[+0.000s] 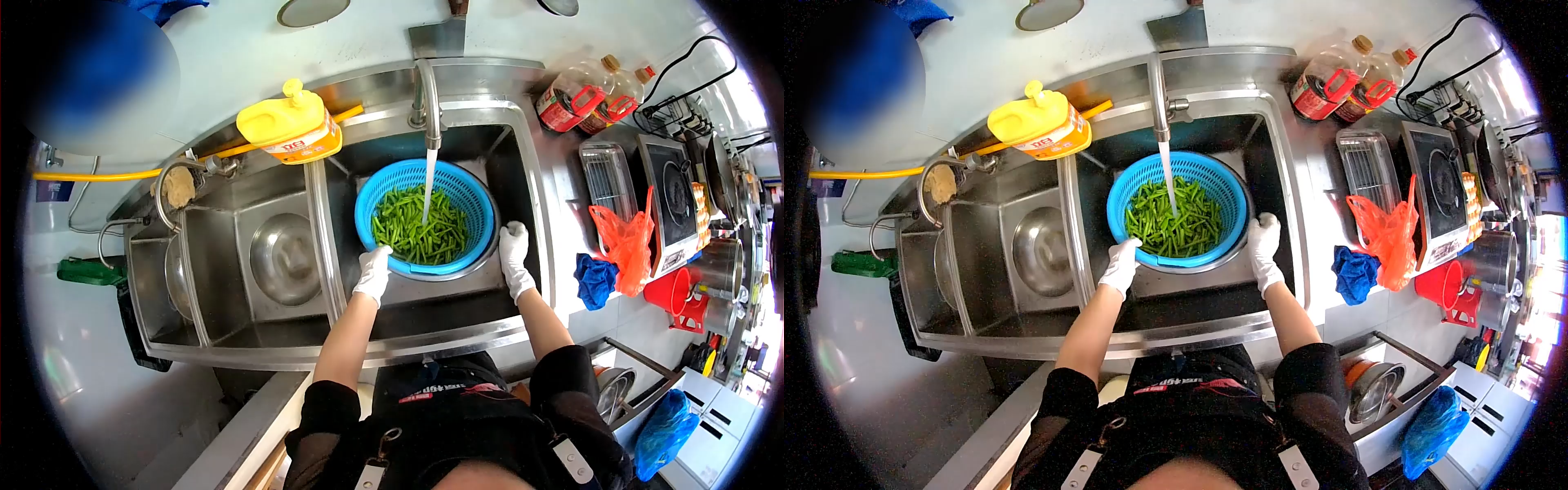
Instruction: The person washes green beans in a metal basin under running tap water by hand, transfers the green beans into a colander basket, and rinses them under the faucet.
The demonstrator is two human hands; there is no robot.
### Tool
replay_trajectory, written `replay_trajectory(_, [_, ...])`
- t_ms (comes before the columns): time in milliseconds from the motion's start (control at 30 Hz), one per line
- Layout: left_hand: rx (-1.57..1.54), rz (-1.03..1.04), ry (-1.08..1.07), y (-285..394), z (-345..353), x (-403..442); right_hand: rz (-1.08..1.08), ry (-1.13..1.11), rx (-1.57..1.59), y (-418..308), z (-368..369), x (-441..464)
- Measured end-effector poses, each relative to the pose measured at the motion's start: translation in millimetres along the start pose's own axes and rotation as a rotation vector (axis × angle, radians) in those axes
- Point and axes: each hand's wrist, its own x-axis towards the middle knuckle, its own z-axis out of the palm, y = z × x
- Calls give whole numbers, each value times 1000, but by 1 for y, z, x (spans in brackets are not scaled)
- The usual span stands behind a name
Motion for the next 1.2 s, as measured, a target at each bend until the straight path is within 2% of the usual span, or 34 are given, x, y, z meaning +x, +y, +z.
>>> replay_trajectory(33, [9,-15,-19,-1,-2,2,-55,3,105,-17,-1,0])
replay_trajectory(100, [27,-27,-52,-8,-3,5,-71,-220,297,-21,14,6])
replay_trajectory(167, [40,-18,-82,-8,-3,3,15,-435,305,-57,16,-5])
replay_trajectory(233, [42,-5,-61,-8,-3,-2,-101,-479,271,-60,39,-13])
replay_trajectory(267, [46,21,-54,-10,-3,0,5,-529,260,-69,44,-19])
replay_trajectory(300, [48,48,-46,-12,-4,2,-36,-527,223,-74,47,-23])
replay_trajectory(367, [63,29,-17,-11,-5,-1,16,-500,153,-66,62,-26])
replay_trajectory(467, [99,12,-21,-8,-7,-5,265,-671,186,-46,72,-29])
replay_trajectory(600, [124,9,31,-21,-4,10,324,-824,135,-38,65,-39])
replay_trajectory(700, [73,3,-21,-28,-5,21,86,-727,-19,-18,70,-41])
replay_trajectory(733, [98,-8,-22,-24,-6,18,-131,-523,-104,-23,66,-45])
replay_trajectory(767, [123,-19,-23,-17,-7,11,-147,-448,-124,-27,62,-42])
replay_trajectory(833, [149,-37,-9,-12,-7,5,-334,-172,-320,-25,53,-35])
replay_trajectory(900, [150,-50,19,-13,-5,6,-231,6,-594,-42,38,-32])
replay_trajectory(933, [149,-52,52,-18,-3,12,-196,30,-591,-30,38,-26])
replay_trajectory(967, [136,-51,41,-17,-2,11,66,-99,-554,-40,31,-22])
replay_trajectory(1000, [124,-51,30,-14,-3,7,264,-156,-334,0,48,-9])
replay_trajectory(1033, [112,-51,20,-14,-3,6,458,-210,-110,3,49,-3])
replay_trajectory(1067, [122,-45,39,-17,-2,10,724,-475,383,11,38,3])
replay_trajectory(1100, [132,-39,60,-21,-1,15,748,-464,425,17,35,1])
replay_trajectory(1167, [125,-24,63,-14,-4,6,758,-532,183,18,30,2])
replay_trajectory(1200, [104,-13,46,-12,-7,2,723,-508,161,18,28,0])
